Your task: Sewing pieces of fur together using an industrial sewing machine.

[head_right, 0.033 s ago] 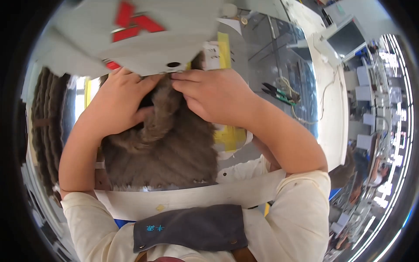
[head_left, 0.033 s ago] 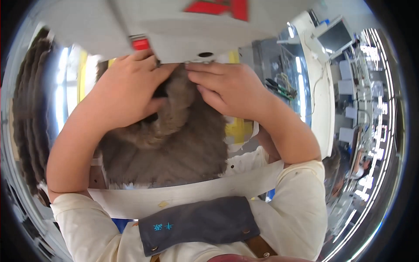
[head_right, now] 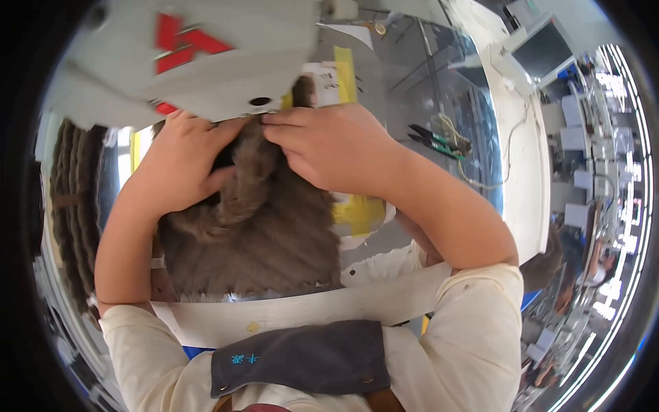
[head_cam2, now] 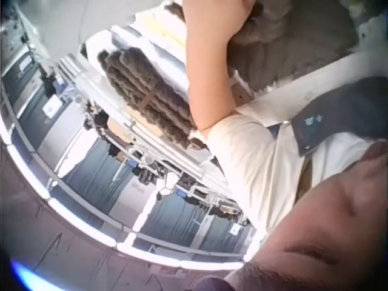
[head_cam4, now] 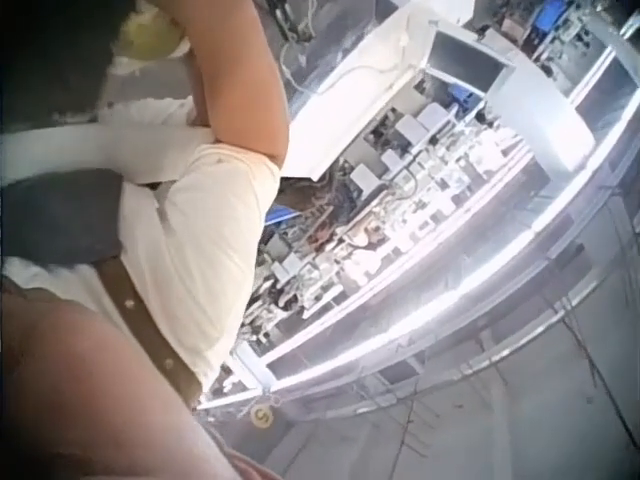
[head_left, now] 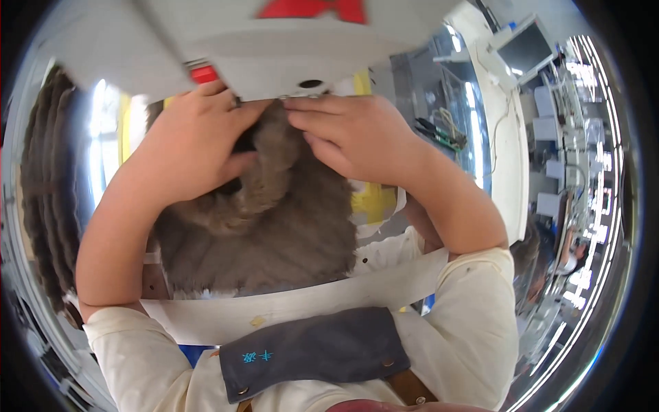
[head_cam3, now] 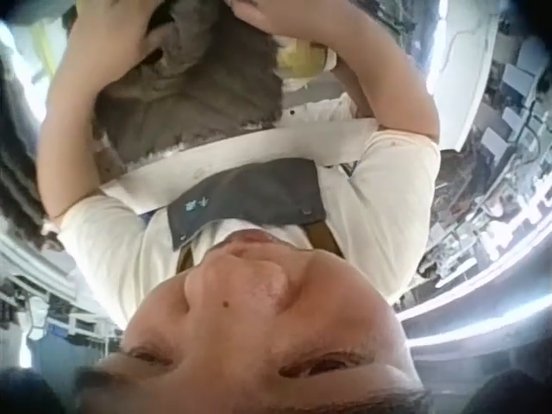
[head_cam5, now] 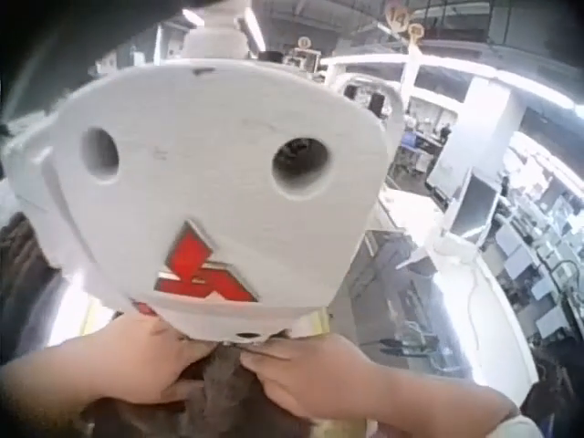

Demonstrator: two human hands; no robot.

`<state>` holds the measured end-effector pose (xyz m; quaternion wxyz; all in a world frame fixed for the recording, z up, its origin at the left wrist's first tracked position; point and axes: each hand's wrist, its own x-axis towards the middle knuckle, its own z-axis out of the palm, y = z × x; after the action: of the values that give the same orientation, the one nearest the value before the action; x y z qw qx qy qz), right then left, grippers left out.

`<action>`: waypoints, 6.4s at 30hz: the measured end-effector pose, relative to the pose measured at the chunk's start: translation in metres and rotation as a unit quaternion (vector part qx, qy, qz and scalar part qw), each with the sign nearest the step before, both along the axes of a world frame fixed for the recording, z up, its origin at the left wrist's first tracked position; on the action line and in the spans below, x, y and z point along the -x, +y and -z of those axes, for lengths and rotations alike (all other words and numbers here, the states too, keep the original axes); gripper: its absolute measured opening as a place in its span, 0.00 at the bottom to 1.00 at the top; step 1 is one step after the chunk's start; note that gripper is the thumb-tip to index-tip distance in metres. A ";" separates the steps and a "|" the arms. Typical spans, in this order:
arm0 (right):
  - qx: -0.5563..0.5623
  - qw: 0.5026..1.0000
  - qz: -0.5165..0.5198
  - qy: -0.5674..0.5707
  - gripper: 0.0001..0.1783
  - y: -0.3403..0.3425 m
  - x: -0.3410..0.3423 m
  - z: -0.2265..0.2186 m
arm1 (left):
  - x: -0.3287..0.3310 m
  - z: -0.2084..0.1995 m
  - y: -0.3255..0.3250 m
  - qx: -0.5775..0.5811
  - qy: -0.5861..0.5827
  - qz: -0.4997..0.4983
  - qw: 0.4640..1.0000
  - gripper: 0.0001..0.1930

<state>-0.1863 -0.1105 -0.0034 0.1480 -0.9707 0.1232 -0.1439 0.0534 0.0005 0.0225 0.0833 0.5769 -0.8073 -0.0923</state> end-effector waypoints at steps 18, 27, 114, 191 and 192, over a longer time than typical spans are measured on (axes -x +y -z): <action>-0.004 0.997 -0.011 0.073 0.11 0.000 -0.004 -0.005 | 0.015 -0.002 -0.004 -0.061 -0.073 -0.060 0.994 0.45; -0.016 0.996 -0.038 0.084 0.08 0.007 0.001 -0.013 | 0.029 -0.007 0.003 -0.010 -0.083 -0.026 0.996 0.45; -0.068 0.988 -0.010 -0.135 0.24 0.200 0.125 -0.033 | 0.043 -0.018 0.102 -0.227 0.482 -0.158 0.831 0.33; -0.477 0.750 0.192 -0.416 0.34 0.166 0.119 -0.060 | 0.059 -0.019 0.149 0.070 0.588 0.046 0.805 0.31; -0.471 0.750 0.197 -0.420 0.34 0.165 0.124 -0.048 | 0.060 -0.019 0.147 0.077 0.612 0.026 0.786 0.31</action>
<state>-0.3100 0.0544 0.0445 0.5916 -0.5737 0.2897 -0.4867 -0.0065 0.1473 0.0413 0.6021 0.3694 -0.6061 -0.3657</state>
